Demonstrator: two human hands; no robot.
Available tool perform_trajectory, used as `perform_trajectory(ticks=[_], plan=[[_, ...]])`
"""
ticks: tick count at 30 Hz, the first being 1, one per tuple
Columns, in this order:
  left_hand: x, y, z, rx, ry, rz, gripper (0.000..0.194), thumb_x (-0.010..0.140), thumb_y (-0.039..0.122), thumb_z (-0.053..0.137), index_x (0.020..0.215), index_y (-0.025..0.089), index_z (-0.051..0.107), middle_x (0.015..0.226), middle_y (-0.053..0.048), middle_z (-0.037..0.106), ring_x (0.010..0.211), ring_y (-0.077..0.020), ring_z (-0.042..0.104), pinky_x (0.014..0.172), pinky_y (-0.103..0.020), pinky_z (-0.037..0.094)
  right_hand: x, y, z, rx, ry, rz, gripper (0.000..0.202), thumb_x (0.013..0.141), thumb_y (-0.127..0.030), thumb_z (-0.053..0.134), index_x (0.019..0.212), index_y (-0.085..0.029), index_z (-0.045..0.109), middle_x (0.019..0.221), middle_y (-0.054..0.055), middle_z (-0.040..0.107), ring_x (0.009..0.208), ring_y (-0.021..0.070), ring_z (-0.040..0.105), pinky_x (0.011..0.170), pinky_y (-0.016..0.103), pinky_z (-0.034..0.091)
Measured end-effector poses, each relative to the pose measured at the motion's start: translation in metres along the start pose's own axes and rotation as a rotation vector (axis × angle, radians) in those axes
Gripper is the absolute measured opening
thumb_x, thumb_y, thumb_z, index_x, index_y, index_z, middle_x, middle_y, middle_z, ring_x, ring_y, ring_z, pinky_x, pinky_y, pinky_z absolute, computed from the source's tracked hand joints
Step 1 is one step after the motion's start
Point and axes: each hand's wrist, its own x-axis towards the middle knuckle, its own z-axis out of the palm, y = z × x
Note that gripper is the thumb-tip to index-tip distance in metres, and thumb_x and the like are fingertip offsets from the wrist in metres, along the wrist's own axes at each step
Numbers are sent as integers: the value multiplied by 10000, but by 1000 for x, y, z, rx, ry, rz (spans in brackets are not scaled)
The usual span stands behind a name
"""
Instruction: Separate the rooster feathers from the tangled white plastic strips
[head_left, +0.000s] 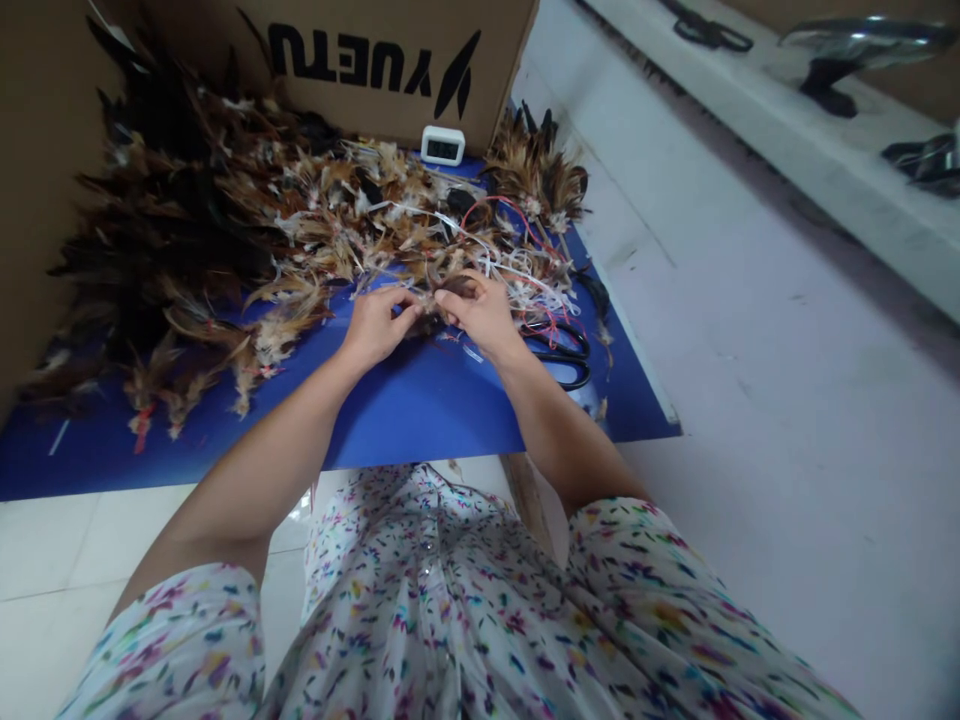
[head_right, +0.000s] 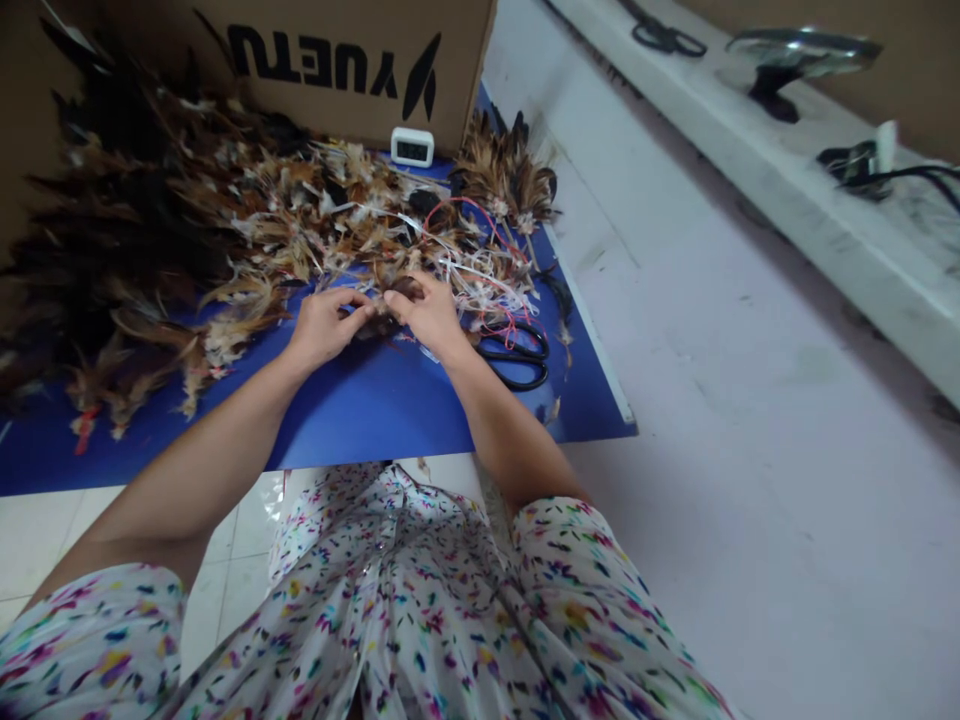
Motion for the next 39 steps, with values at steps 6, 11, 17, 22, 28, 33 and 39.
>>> perform_trajectory(ticks=[6,11,17,22,28,33,39], plan=[[0,1,0,-192,18,-120,146,820,306,652,745,194,708,563,18,602,534,-125,560,562,-232,431,0,1,-3,31,-39,-20,270,755,-379,764,803,-223,547,594,-70,529,514,72,464,534,240,425],[3,-3,1,-384,123,-253,146,764,321,720,719,187,681,521,45,555,395,-66,406,451,-215,345,1,-1,-6,18,-24,-15,277,753,-364,783,859,-225,569,622,-65,544,529,76,478,541,245,427],[6,-1,-2,-527,180,-324,177,764,303,742,700,180,633,593,37,559,420,-53,413,426,-212,315,4,1,-8,25,18,-2,262,704,-297,765,875,-217,584,644,-60,591,515,77,490,522,246,437],[8,0,-4,-620,212,-410,237,779,297,761,674,186,579,572,49,506,393,-37,367,388,-211,267,7,4,-10,27,58,12,224,685,-218,715,856,-208,570,672,-54,596,532,70,501,523,235,430],[12,-17,-10,-726,240,-447,285,830,423,734,738,214,563,651,25,568,420,-40,384,369,-212,253,10,9,-13,-88,86,-21,147,714,-222,681,809,-208,568,667,-50,585,590,81,526,572,235,443],[13,-33,-14,-677,214,-372,300,884,523,665,800,241,603,636,20,570,437,-63,428,390,-241,292,8,12,-14,-255,52,-70,87,778,-207,647,850,-203,598,676,-40,587,612,107,541,636,276,477],[12,-15,-12,-894,279,-511,204,837,352,767,795,212,624,654,37,584,428,-25,406,362,-180,281,-2,6,-14,-721,50,-378,155,884,-194,571,996,-215,675,1026,76,675,963,220,616,893,406,516]])
